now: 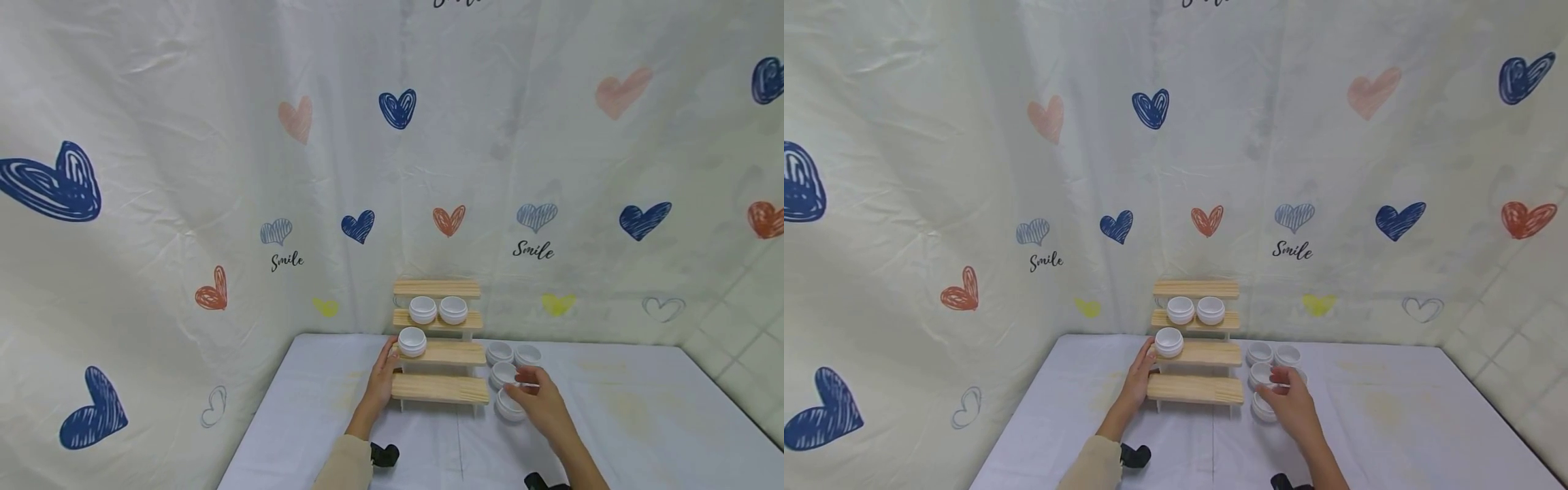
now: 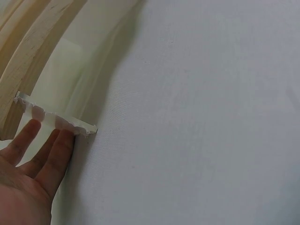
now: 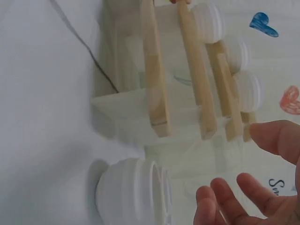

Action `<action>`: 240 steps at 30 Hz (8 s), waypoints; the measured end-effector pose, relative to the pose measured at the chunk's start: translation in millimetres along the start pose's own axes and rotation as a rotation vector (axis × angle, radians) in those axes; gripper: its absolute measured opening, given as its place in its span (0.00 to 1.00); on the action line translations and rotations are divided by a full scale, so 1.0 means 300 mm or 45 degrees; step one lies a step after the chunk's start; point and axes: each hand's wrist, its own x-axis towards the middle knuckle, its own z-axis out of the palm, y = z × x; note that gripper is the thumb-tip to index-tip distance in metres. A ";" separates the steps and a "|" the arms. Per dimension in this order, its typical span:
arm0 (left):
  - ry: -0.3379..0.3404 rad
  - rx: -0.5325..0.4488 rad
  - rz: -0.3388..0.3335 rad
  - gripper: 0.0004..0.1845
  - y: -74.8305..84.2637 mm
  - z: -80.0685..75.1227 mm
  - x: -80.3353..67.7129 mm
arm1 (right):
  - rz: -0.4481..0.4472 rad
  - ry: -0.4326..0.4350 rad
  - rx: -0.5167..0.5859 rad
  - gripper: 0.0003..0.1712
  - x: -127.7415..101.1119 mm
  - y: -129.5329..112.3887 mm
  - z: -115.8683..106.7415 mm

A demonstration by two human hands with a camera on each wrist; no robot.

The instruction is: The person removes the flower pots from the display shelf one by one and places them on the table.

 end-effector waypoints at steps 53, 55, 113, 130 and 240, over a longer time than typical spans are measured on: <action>-0.028 0.021 0.034 0.27 -0.009 -0.002 -0.009 | -0.403 -0.109 0.253 0.31 0.210 -0.283 0.392; -0.025 0.015 0.039 0.27 -0.009 -0.002 -0.007 | -0.401 -0.113 0.248 0.31 0.207 -0.288 0.394; -0.028 0.002 0.056 0.26 -0.011 -0.001 0.007 | -0.423 -0.077 0.132 0.33 0.198 -0.263 0.400; -0.025 0.005 0.049 0.28 -0.019 -0.002 0.011 | -0.424 -0.042 0.212 0.35 0.165 -0.227 0.388; 0.015 -0.006 0.012 0.24 -0.003 0.003 -0.001 | -0.032 0.111 0.184 0.42 -0.036 0.224 -0.114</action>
